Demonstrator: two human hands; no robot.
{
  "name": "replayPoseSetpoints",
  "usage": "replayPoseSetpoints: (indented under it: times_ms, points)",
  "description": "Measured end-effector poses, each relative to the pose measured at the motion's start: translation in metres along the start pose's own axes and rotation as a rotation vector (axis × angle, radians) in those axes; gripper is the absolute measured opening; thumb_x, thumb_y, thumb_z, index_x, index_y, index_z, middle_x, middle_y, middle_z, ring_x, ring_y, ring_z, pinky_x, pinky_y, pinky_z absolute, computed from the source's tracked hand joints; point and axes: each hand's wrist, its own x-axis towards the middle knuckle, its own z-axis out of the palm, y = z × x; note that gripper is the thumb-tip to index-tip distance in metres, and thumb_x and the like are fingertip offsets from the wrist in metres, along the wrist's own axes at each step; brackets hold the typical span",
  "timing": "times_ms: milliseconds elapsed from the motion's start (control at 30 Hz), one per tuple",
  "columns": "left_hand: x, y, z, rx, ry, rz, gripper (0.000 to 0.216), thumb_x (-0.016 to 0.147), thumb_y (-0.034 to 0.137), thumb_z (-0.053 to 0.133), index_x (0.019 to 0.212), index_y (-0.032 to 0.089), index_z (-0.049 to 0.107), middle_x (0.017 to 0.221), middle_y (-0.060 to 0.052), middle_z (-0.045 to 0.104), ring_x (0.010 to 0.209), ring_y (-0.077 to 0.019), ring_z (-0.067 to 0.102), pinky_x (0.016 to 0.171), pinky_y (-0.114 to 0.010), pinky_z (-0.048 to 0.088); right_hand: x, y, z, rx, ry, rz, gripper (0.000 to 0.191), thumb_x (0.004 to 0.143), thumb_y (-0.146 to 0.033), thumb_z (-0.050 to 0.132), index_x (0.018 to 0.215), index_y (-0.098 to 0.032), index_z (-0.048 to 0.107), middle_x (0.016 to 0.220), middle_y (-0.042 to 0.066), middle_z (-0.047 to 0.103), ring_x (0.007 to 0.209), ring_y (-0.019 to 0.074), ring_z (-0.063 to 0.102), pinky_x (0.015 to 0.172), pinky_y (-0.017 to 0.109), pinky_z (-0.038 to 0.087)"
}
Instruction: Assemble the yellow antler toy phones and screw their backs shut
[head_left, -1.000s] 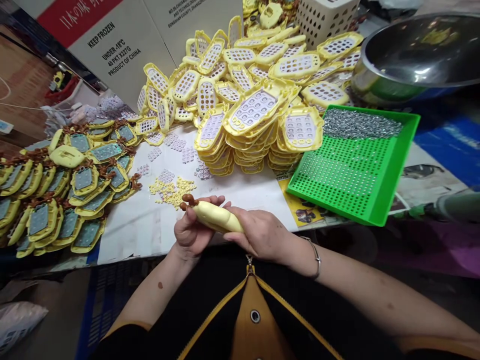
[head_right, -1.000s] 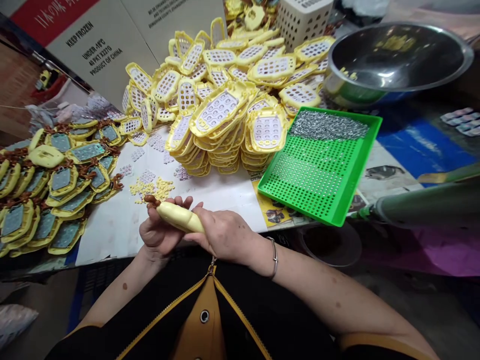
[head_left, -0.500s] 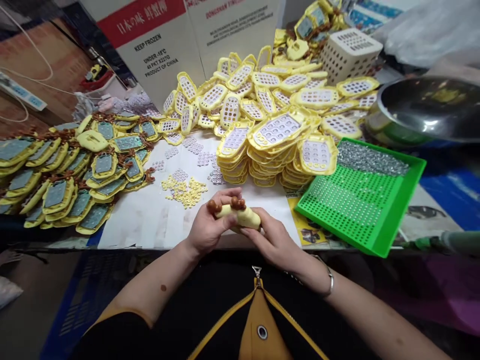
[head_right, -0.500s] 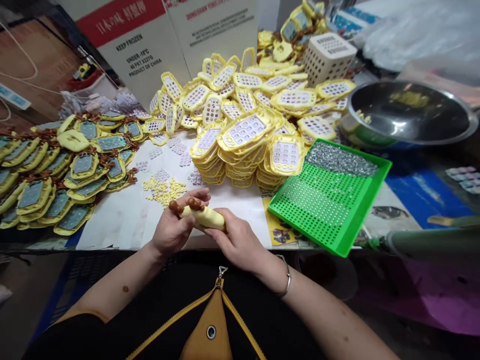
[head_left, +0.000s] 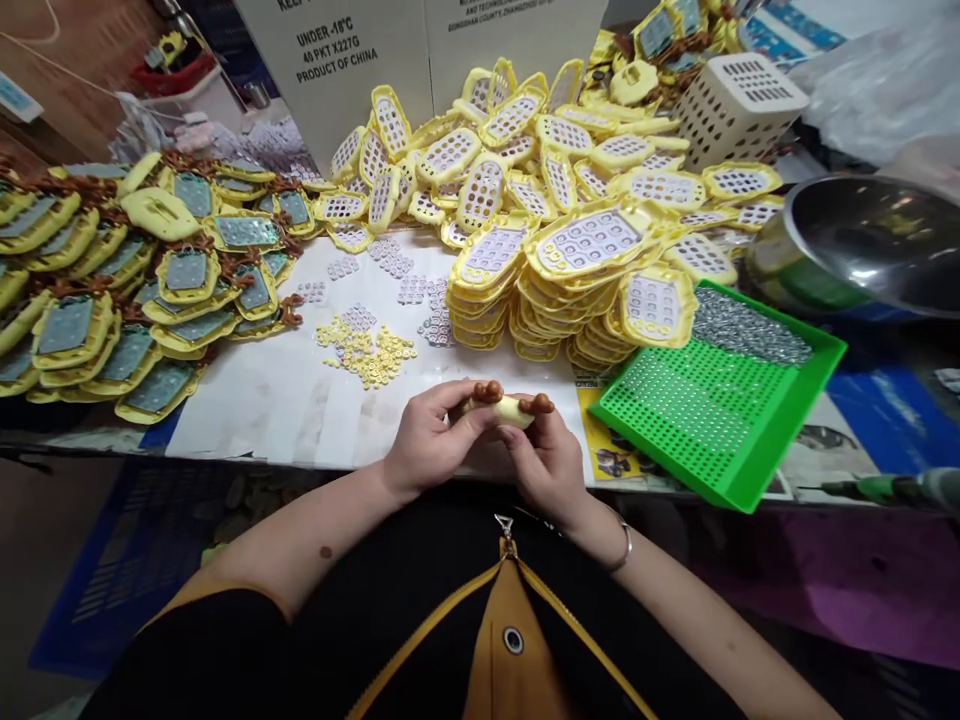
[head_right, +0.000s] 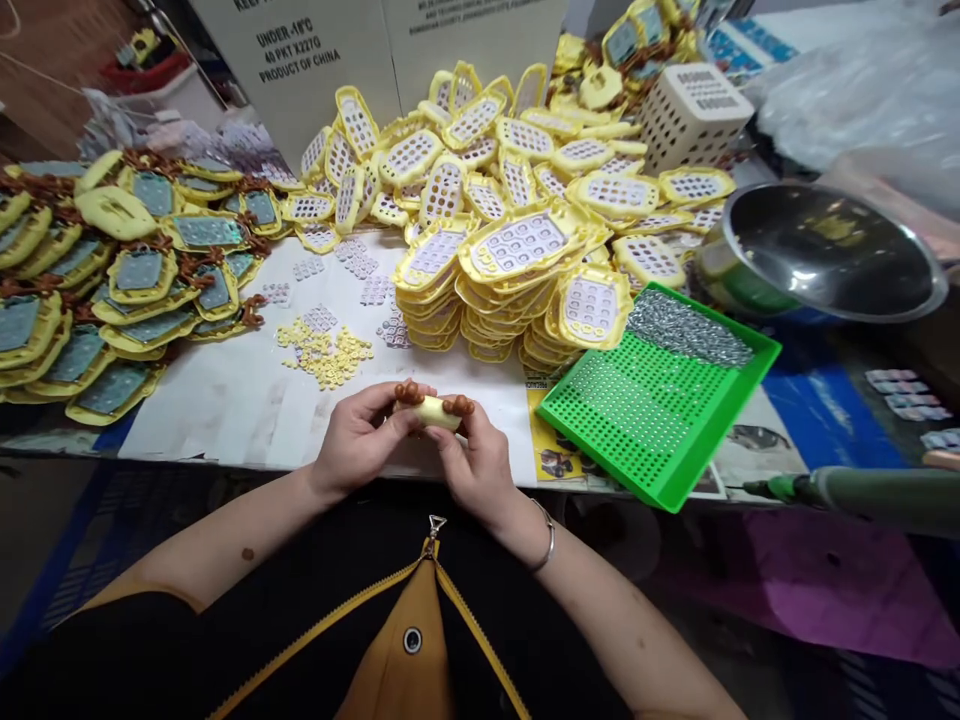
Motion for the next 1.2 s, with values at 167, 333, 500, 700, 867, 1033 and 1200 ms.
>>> replayPoseSetpoints:
  times_ms: [167,333,500,700,867,1033,1200]
  points:
    - [0.001,-0.005,0.001,0.108,-0.019,0.07,0.022,0.078,0.029,0.073,0.099,0.023,0.077,0.098,-0.006,0.075,0.093,-0.0239,0.066,0.104,-0.04,0.04,-0.001,0.01,0.005,0.174,-0.002,0.119,0.037,0.09,-0.053,0.052,0.117,-0.029,0.046,0.114,0.009,0.061,0.107,0.0235,0.062,0.094,0.043,0.053]
    - [0.007,-0.01,0.005,0.254,-0.028,0.238,0.018,0.078,0.023,0.07,0.094,0.022,0.076,0.095,-0.006,0.076,0.089,-0.0226,0.067,0.111,-0.044,0.032,-0.004,0.018,0.012,0.257,0.091,0.188,0.038,0.088,-0.055,0.054,0.116,-0.029,0.049,0.114,0.008,0.062,0.112,0.0218,0.06,0.1,0.042,0.049]
    - [0.012,-0.022,-0.006,0.426,-0.05,0.364,0.025,0.087,0.029,0.061,0.106,0.016,0.071,0.101,-0.011,0.075,0.093,-0.0214,0.068,0.089,-0.037,0.051,0.001,0.023,0.012,0.51,0.176,0.228,0.03,0.083,-0.044,0.067,0.11,-0.033,0.059,0.116,0.0,0.064,0.113,0.0159,0.06,0.1,0.033,0.049]
    - [0.015,-0.03,-0.001,0.454,0.057,0.485,0.019,0.09,0.024,0.057,0.098,0.014,0.071,0.095,-0.01,0.076,0.089,-0.018,0.07,0.082,-0.03,0.055,0.002,0.022,0.015,0.56,0.278,0.19,0.026,0.08,-0.036,0.072,0.104,-0.036,0.064,0.116,-0.004,0.064,0.11,0.0125,0.06,0.099,0.029,0.051]
    - [0.017,-0.028,-0.005,0.408,-0.014,0.272,0.028,0.088,0.033,0.061,0.108,0.015,0.069,0.104,-0.012,0.075,0.094,-0.0205,0.07,0.085,-0.032,0.055,0.007,0.019,0.011,0.696,0.281,0.324,0.04,0.076,-0.042,0.076,0.112,-0.04,0.06,0.124,-0.005,0.062,0.11,0.0132,0.062,0.094,0.031,0.054]
    - [0.006,-0.032,-0.015,0.456,-0.012,0.286,0.032,0.089,0.034,0.058,0.113,0.016,0.067,0.108,-0.011,0.075,0.097,-0.0215,0.071,0.097,-0.04,0.052,0.011,0.014,0.007,0.817,0.269,0.408,0.048,0.073,-0.046,0.078,0.116,-0.043,0.057,0.135,-0.005,0.058,0.105,0.0157,0.066,0.088,0.038,0.058]
    - [0.005,-0.025,0.001,0.534,0.026,0.542,0.023,0.086,0.027,0.061,0.105,0.015,0.068,0.099,-0.008,0.077,0.085,-0.0194,0.072,0.109,-0.051,0.04,0.011,0.007,0.003,0.889,0.3,0.397,0.044,0.069,-0.049,0.08,0.108,-0.042,0.062,0.116,-0.008,0.07,0.085,0.0116,0.069,0.079,0.031,0.061]
